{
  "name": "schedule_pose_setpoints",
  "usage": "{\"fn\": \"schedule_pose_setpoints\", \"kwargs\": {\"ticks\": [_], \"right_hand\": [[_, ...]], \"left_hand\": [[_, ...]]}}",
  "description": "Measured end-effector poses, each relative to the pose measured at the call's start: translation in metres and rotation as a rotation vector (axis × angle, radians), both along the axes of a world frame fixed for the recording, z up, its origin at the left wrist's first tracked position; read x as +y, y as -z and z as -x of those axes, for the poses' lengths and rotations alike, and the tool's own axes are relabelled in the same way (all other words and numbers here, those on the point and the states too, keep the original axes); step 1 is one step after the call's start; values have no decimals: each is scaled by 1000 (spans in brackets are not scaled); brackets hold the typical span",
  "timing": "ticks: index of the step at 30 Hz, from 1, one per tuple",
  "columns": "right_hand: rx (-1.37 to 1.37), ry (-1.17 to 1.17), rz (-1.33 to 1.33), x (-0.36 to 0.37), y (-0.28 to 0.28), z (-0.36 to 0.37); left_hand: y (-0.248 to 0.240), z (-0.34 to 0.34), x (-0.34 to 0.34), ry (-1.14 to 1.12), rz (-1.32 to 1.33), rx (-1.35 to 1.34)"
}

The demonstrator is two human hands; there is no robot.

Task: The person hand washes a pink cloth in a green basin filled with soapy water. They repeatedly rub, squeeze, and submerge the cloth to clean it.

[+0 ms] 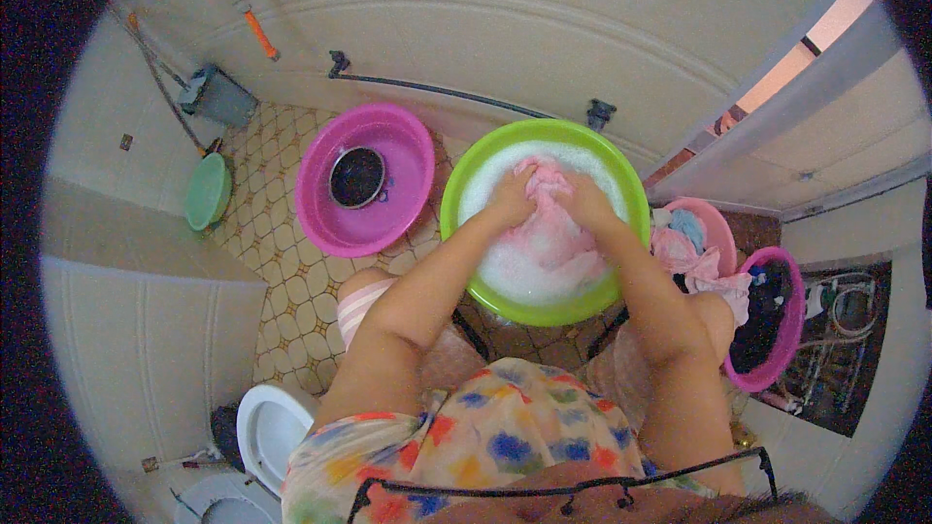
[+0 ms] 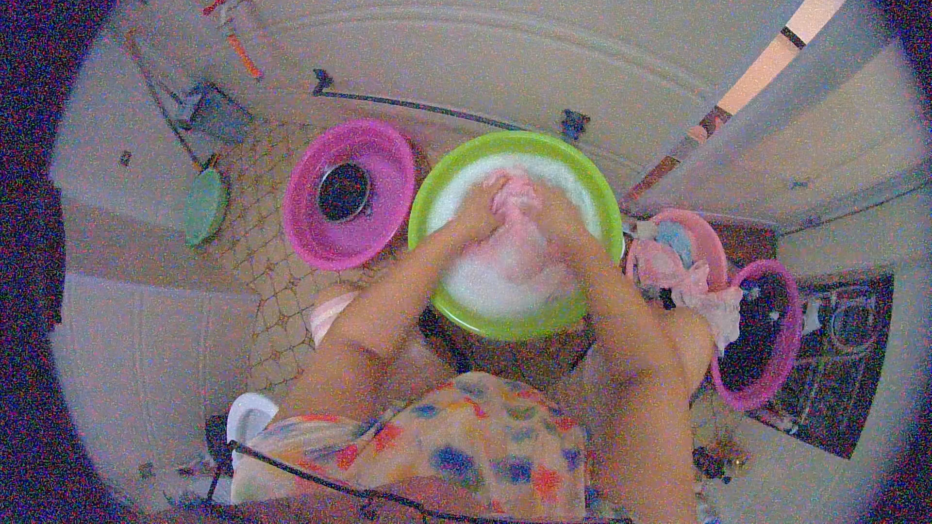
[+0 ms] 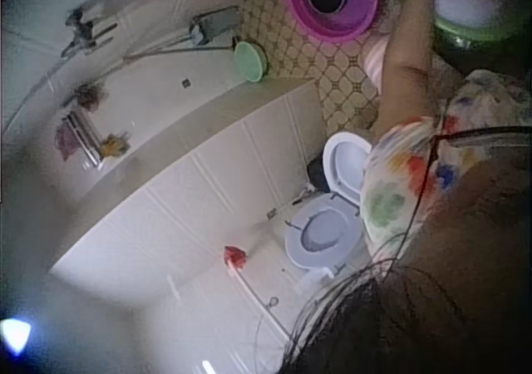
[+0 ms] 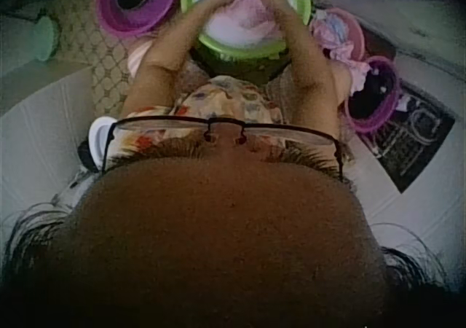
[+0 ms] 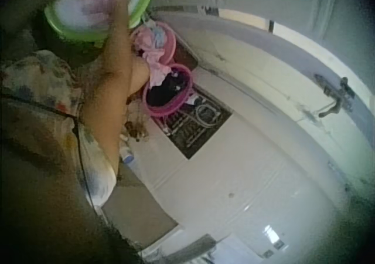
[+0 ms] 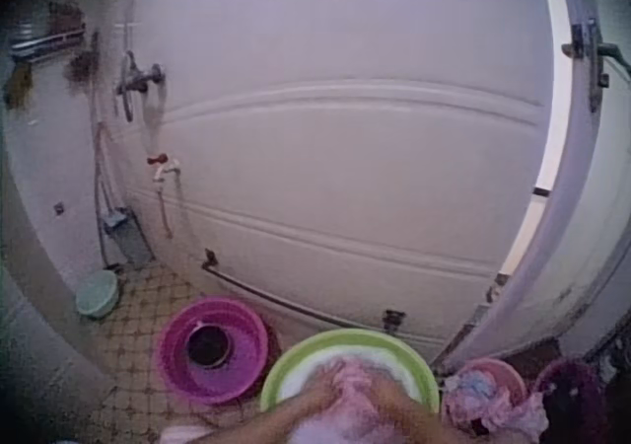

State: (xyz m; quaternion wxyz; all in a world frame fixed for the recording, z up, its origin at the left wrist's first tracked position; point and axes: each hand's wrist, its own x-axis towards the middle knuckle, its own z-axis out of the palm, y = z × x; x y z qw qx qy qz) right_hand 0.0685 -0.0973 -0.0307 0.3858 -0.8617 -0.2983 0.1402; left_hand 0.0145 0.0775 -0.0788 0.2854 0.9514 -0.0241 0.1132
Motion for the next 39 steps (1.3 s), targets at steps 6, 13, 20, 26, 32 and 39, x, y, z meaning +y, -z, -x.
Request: {"fn": "schedule_pose_setpoints", "kwargs": {"ticks": [6,13,20,26,32,39], "right_hand": [[308,100,116,2,-41,14],[177,236,-315,25,-43,37],[-552,-185,-196,34,-24,64],[-444,10,-7,21,-32,42],[-261,221,122,15,-17,6],[55,172,138,3,27,4]], "left_hand": [[17,-12,5,4,616,499],[-49,-3,-42,-181,1879,536],[19,-27,-15,-17,1617,497],[-37,5,-61,-277,1837,465],[-46,2,-44,-299,1666,553],[-8,-16,-25,-288,1644,432]]}}
